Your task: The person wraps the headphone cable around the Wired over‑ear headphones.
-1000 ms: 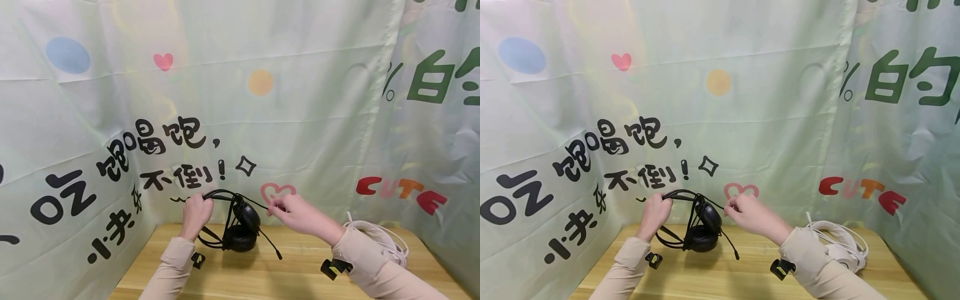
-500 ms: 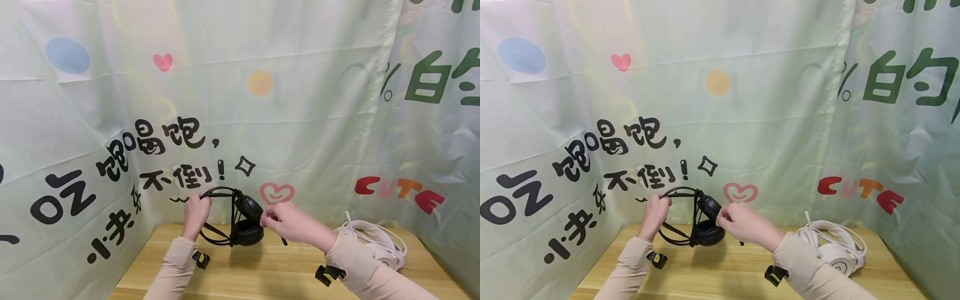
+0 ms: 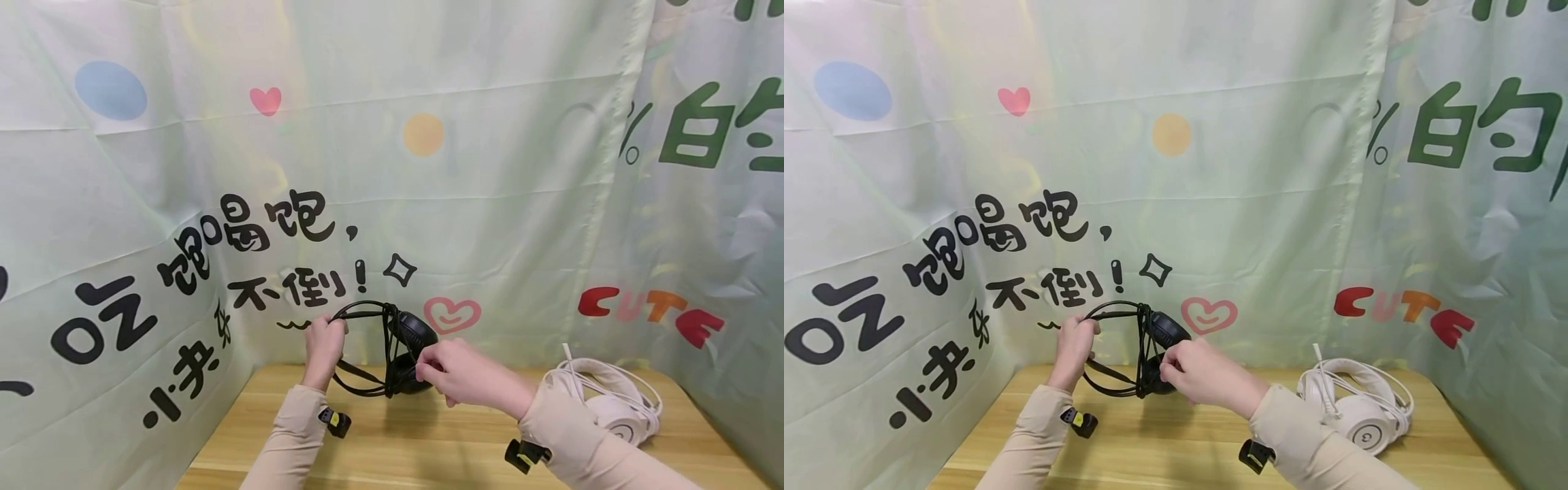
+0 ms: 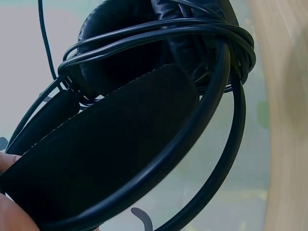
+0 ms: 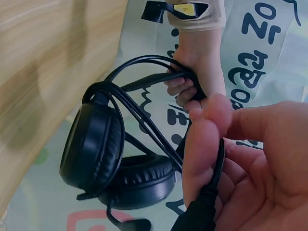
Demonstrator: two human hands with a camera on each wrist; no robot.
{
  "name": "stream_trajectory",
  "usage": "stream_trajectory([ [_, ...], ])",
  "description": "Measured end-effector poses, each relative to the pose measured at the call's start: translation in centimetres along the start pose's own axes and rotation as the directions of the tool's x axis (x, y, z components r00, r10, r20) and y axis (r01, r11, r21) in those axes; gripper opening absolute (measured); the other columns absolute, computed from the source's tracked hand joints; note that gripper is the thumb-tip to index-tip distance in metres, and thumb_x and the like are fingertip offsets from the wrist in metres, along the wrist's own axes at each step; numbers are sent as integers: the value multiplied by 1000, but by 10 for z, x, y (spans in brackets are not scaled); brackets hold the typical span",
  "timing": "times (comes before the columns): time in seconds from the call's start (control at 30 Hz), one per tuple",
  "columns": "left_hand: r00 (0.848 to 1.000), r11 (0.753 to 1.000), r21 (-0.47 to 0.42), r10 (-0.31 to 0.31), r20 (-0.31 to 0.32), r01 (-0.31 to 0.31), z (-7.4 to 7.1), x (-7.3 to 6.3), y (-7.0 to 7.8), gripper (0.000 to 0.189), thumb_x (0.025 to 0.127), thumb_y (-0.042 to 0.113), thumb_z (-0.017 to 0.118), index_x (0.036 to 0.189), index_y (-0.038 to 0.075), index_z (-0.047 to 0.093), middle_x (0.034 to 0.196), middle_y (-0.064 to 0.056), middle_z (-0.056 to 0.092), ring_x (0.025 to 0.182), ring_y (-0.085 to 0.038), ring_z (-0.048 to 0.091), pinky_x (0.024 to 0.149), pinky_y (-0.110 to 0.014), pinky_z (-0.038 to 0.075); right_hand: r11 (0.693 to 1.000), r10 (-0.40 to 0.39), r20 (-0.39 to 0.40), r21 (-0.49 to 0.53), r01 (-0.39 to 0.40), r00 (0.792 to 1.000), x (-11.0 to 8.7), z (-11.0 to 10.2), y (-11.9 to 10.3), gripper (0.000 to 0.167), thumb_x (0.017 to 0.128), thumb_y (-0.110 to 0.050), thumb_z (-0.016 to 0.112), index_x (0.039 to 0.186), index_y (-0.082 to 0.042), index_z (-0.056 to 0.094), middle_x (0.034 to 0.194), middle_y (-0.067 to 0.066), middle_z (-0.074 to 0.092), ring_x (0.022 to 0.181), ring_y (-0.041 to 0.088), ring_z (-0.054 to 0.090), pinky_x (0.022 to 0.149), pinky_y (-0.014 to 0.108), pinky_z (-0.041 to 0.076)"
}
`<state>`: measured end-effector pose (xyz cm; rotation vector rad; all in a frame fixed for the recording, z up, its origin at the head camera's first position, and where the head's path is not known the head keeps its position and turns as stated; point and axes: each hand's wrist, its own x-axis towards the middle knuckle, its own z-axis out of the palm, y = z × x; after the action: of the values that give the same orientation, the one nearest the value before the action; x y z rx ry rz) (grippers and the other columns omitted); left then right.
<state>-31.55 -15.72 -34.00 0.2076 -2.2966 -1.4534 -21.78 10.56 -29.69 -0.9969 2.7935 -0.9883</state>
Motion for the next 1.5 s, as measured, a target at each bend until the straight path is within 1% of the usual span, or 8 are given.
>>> stream_trajectory([
  [0.47, 998, 988, -139, -62, 13, 63, 3, 0, 3, 5, 78, 8, 52, 76, 10, 49, 91, -13, 53, 47, -17, 44, 48, -30, 46, 999, -25, -18, -29, 25, 1000, 2, 12, -4, 24, 108, -18, 61, 86, -19, 71, 55, -7, 62, 50, 8, 61, 54, 23, 47],
  [0.63, 994, 975, -198, -89, 70, 101, 1, -1, 4, 42, 80, 7, 51, 118, -3, 65, 135, -25, 57, 47, -15, 41, 50, -29, 46, 996, -57, -40, -70, 54, 998, 3, 18, -3, 27, 107, -22, 64, 80, -21, 68, 58, -14, 56, 48, 1, 48, 56, 21, 46],
  [0.7, 990, 969, -220, -93, 106, 114, -1, -2, 6, 62, 81, 7, 50, 142, -4, 58, 154, -25, 51, 47, -16, 40, 52, -30, 45, 993, -63, -59, -104, 56, 996, 2, 20, -3, 29, 106, -23, 65, 78, -22, 67, 58, -15, 53, 48, 0, 43, 56, 21, 44],
  [0.8, 986, 962, -244, -92, 139, 124, -3, -3, 9, 72, 81, 7, 49, 152, -2, 51, 164, -24, 43, 48, -17, 39, 54, -31, 45, 988, -64, -85, -142, 51, 994, 0, 23, -5, 30, 105, -22, 67, 75, -22, 66, 59, -15, 51, 49, -1, 40, 56, 21, 40],
  [0.97, 986, 950, -287, -81, 148, 122, -4, -5, 14, 32, 82, 5, 48, 111, -2, 59, 152, -22, 48, 49, -16, 37, 52, -29, 43, 988, -46, -121, -151, 27, 992, -4, 30, -15, 28, 103, -18, 69, 75, -19, 65, 60, -12, 46, 51, 1, 38, 51, 20, 33],
  [1.07, 985, 940, -314, -88, 146, 130, -3, -7, 14, 18, 82, 3, 49, 99, 3, 53, 119, -18, 55, 49, -16, 36, 51, -29, 42, 989, -36, -130, -144, 17, 991, -4, 35, -16, 28, 102, -15, 70, 75, -17, 65, 60, -12, 42, 51, 1, 36, 50, 19, 30],
  [1.27, 984, 923, -355, -99, 150, 147, 0, -9, 13, 9, 80, 1, 51, 87, 8, 51, 76, -1, 38, 49, -14, 35, 50, -28, 41, 993, -39, -146, -118, 22, 989, -4, 42, -12, 29, 102, -15, 72, 74, -16, 63, 59, -13, 36, 51, 0, 33, 51, 20, 27],
  [1.5, 979, 856, -484, -112, 173, 183, 1, -6, 9, 22, 78, -4, 48, 74, 15, 37, 61, 6, 31, 49, -11, 32, 48, -23, 35, 995, -20, -153, -99, 5, 988, -6, 46, -7, 25, 101, -21, 74, 77, -18, 68, 61, -13, 49, 53, 0, 41, 52, 20, 35],
])
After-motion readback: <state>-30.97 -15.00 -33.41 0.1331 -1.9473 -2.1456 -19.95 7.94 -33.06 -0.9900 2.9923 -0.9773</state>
